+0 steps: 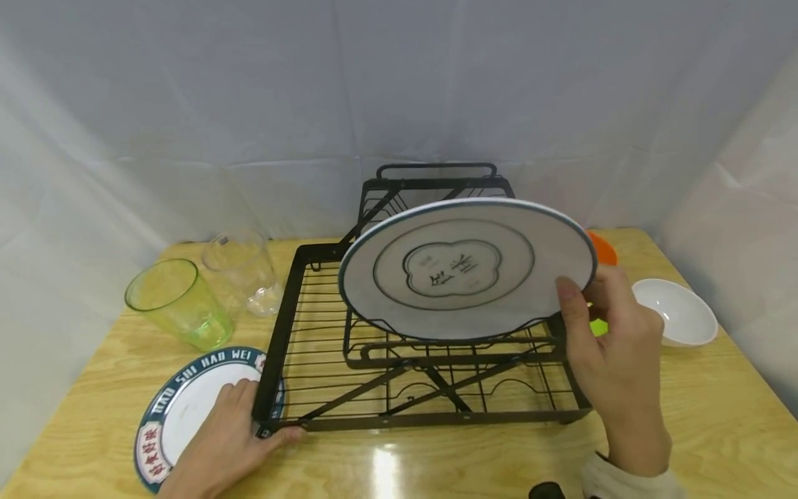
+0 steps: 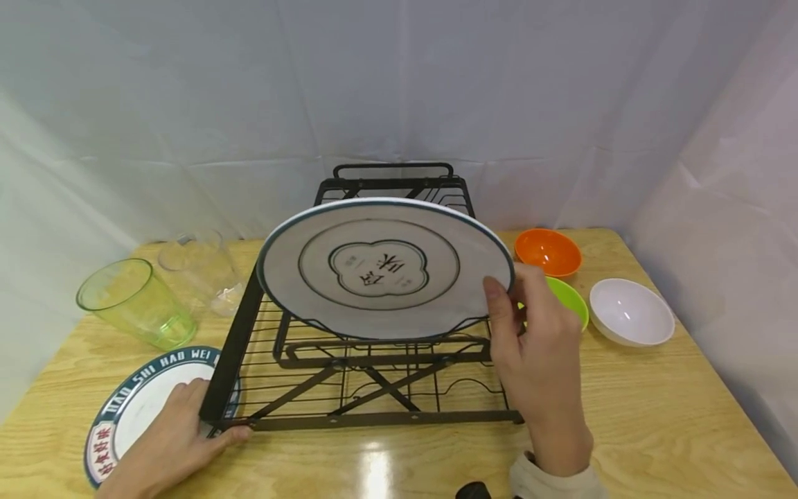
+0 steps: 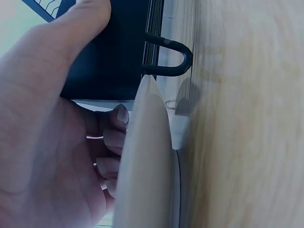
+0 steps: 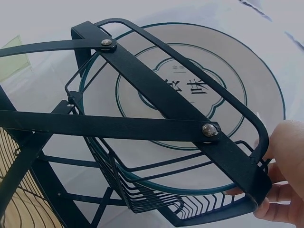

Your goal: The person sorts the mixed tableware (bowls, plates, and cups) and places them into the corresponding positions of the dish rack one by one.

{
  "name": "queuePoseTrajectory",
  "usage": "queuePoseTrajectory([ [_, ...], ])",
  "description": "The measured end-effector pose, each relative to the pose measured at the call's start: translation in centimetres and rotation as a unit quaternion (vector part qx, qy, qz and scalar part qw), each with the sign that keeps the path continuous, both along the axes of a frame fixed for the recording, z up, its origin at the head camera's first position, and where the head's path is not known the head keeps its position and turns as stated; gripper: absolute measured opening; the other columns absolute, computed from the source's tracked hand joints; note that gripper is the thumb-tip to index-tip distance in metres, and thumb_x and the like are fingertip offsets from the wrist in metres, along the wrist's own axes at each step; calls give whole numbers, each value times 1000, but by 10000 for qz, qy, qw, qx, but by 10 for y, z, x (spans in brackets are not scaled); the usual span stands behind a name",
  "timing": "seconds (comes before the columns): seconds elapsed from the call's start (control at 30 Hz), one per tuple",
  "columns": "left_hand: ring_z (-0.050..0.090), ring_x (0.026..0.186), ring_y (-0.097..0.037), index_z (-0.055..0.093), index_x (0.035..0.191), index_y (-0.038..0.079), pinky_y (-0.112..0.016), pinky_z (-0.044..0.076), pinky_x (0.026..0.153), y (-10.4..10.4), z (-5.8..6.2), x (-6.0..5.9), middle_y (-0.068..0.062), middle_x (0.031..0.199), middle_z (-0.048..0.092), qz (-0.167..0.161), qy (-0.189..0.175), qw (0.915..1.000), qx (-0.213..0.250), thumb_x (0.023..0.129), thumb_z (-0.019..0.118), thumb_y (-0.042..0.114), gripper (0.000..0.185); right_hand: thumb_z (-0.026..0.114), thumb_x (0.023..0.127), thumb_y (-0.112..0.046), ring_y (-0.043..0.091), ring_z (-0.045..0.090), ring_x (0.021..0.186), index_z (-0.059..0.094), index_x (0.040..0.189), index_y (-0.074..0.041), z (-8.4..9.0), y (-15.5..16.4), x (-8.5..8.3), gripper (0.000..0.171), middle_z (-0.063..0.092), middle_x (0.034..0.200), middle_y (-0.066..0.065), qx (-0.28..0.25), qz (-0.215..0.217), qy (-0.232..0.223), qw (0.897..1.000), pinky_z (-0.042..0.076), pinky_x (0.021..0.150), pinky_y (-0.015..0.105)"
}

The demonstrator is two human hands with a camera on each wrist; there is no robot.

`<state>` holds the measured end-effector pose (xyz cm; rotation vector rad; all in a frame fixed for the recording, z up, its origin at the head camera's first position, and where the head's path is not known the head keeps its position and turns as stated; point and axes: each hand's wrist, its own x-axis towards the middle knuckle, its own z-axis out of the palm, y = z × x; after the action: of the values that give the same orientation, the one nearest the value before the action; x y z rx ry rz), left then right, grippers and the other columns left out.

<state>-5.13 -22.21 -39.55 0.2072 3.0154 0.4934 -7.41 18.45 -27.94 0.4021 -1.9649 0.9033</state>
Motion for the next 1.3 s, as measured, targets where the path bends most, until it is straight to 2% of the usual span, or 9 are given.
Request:
queuePoseTrajectory([
  [0.1, 51, 96, -31, 49, 126, -12, -53, 47, 86, 0, 0, 0, -17, 106, 55, -3, -38, 10000, 6, 74, 69, 67, 97, 57, 98, -22, -5, 54, 68, 61, 99, 8, 0, 1, 0, 31, 69, 75, 15, 71, -35, -47, 10000, 43, 61, 9],
  [0.43, 51, 100, -33, 50, 126, -8, -53, 46, 88, 2, 3, 0, -16, 108, 57, -1, -12, 9999, 118, 74, 67, 69, 95, 60, 96, -18, -14, 57, 80, 61, 103, 9, 2, 1, -2, 28, 70, 82, 18, -158, 23, -208, 9997, 43, 62, 6],
  [0.67, 51, 101, -33, 51, 125, -8, -54, 46, 88, 3, 4, 0, -17, 108, 57, -23, 109, 9997, 197, 74, 68, 68, 93, 60, 96, -17, -6, 49, 64, 62, 104, 7, 1, 2, -4, 26, 64, 71, 11, -161, -38, -267, 9995, 41, 59, 6],
  [0.87, 50, 101, -33, 49, 128, -8, -55, 46, 88, 2, 3, 0, -17, 110, 56, 33, -73, 9998, 179, 75, 68, 67, 94, 63, 94, -14, -7, 51, 66, 62, 104, 7, 2, 4, -5, 24, 65, 70, 12, -202, -14, -310, 9993, 42, 60, 5],
  [0.93, 50, 101, -33, 49, 128, -9, -55, 46, 88, 2, 3, 0, -17, 110, 56, 54, -140, 9998, 157, 75, 68, 67, 95, 64, 93, -14, -8, 52, 66, 62, 104, 7, 2, 6, -5, 24, 65, 71, 7, -252, 15, -345, 9991, 43, 60, 5],
  [1.03, 50, 101, -33, 48, 129, -10, -55, 47, 88, 2, 4, 1, -18, 111, 55, 71, -197, 9997, 116, 75, 67, 68, 97, 62, 94, -11, -7, 55, 65, 62, 103, 8, 1, 10, -4, 21, 64, 74, -6, -433, 153, -420, 9981, 43, 60, 6],
  [1.13, 50, 101, -32, 46, 129, -10, -55, 47, 87, 2, 6, 1, -19, 112, 54, 113, -248, 9996, 89, 75, 65, 70, 99, 59, 95, -7, -3, 52, 58, 61, 102, 10, -1, 15, -3, 18, 61, 73, -15, -717, 349, -500, 9956, 39, 53, 9],
  [1.23, 50, 99, -32, 47, 129, -10, -54, 47, 86, 3, 6, 1, -18, 110, 54, 116, -209, 9997, 51, 75, 64, 71, 99, 55, 96, -3, 1, 44, 49, 61, 99, 11, -3, 20, -3, 15, 59, 65, -13, -1107, 420, -641, 9909, 31, 44, 15],
  [1.3, 50, 98, -31, 49, 127, -11, -53, 48, 85, 2, 5, 1, -17, 108, 55, 78, -109, 9999, 15, 75, 66, 70, 98, 55, 97, -4, 3, 41, 46, 63, 94, 5, -5, 23, -4, 12, 57, 61, -12, -1371, 116, -907, 9863, 29, 41, 18],
])
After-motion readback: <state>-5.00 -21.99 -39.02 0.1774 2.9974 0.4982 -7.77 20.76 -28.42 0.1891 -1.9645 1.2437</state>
